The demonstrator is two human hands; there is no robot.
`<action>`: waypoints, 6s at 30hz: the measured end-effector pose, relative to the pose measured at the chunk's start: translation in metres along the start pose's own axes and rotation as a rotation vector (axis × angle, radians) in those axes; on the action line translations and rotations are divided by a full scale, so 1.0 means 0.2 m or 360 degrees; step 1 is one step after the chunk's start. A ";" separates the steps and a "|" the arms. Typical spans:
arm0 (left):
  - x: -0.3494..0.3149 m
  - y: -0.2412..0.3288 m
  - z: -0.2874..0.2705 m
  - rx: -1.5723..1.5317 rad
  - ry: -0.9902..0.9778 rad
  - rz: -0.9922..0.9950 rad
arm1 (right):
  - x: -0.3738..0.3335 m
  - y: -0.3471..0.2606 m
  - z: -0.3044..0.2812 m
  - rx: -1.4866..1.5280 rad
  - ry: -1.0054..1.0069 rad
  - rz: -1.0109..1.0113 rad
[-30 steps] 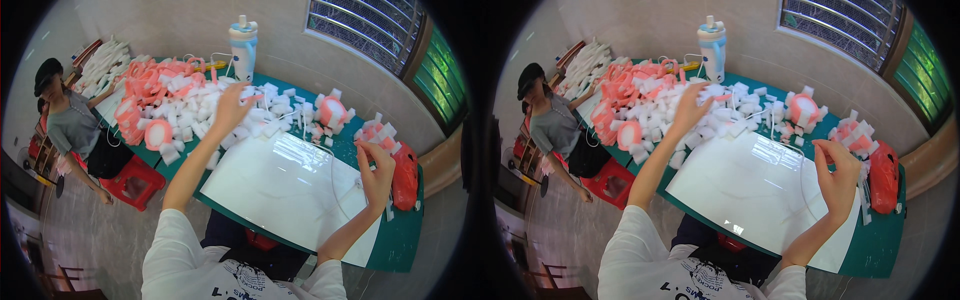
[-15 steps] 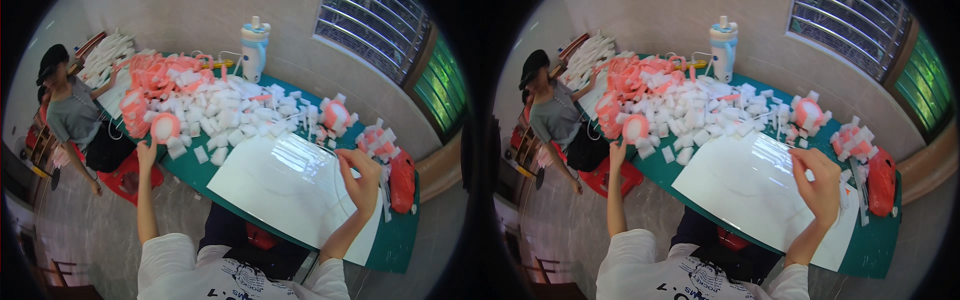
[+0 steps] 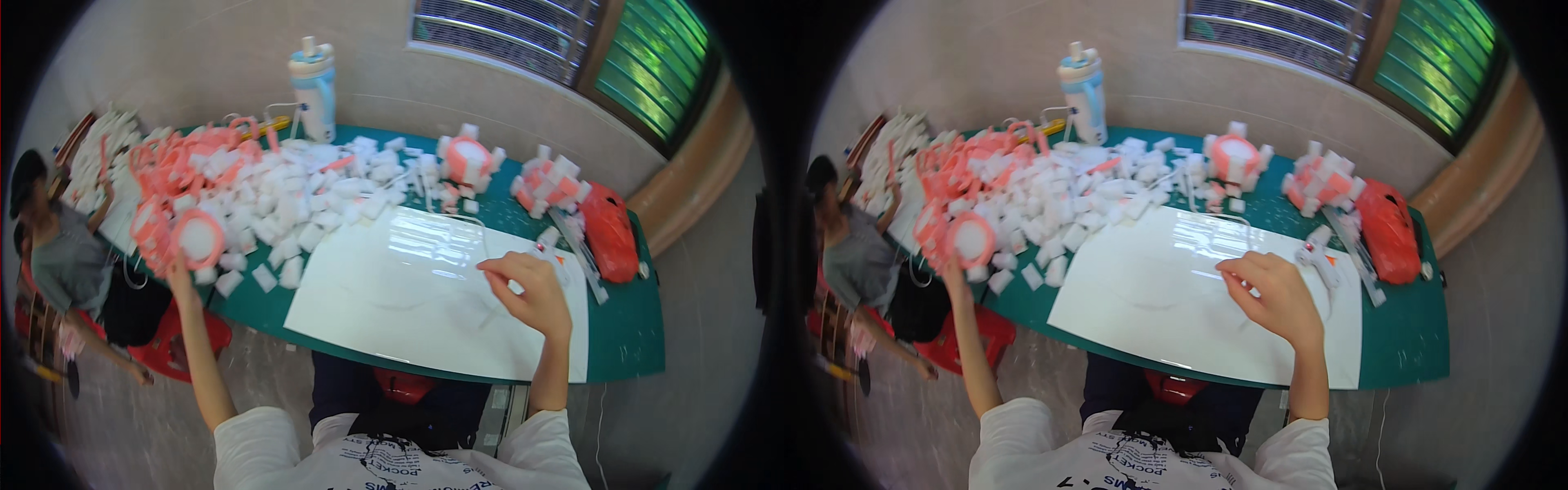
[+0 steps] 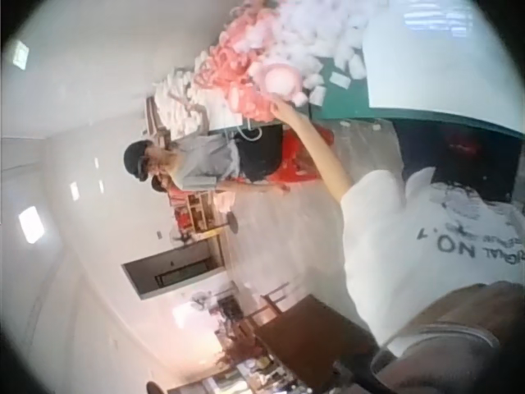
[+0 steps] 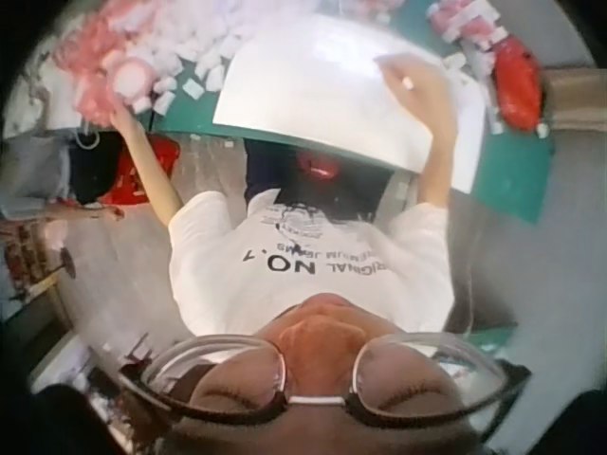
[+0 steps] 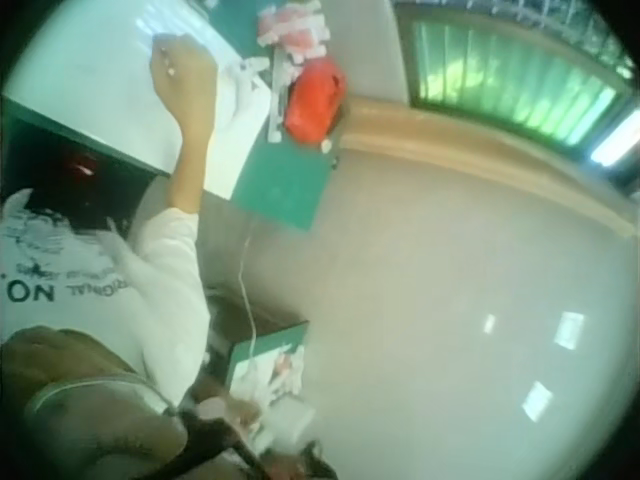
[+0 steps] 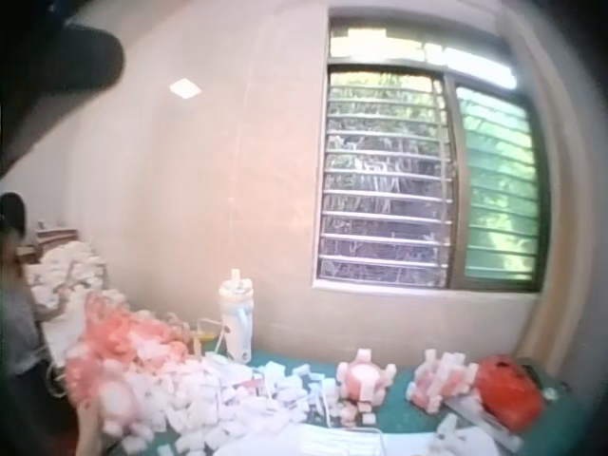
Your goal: Use a hot glue gun to assemble pink and white foam components into a finished product.
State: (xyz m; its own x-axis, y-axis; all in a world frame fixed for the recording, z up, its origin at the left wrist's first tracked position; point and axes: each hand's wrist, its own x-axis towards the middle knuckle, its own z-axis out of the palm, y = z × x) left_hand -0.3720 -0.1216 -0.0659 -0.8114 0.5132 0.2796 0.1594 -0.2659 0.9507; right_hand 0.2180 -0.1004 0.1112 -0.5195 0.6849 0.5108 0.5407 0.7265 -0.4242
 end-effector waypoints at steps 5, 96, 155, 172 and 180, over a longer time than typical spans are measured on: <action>-0.03 0.16 0.15 0.0097 0.0182 0.0292 | -0.23 0.20 0.03 0.0177 -0.0065 0.0292; -1.10 0.38 1.69 -0.0004 -0.1751 0.0259 | -0.24 0.23 0.40 0.1707 0.0644 0.1224; -1.09 0.36 1.71 0.0130 -0.1736 0.0241 | -0.07 0.19 0.54 0.1664 0.0886 0.1019; -1.09 0.34 1.70 0.0044 -0.1766 0.0292 | -0.16 0.23 0.50 0.1661 0.0758 0.1012; -1.10 0.37 1.68 -0.0066 -0.1809 0.0517 | -0.23 0.30 0.47 0.1299 0.0645 0.1163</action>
State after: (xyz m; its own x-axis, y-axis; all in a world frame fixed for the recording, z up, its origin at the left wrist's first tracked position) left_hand 0.0067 0.0207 -0.0118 0.2333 0.8424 0.4858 0.2308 -0.5332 0.8139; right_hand 0.2129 -0.0832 -0.0083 0.0684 0.9940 0.0849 -0.0385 0.0877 -0.9954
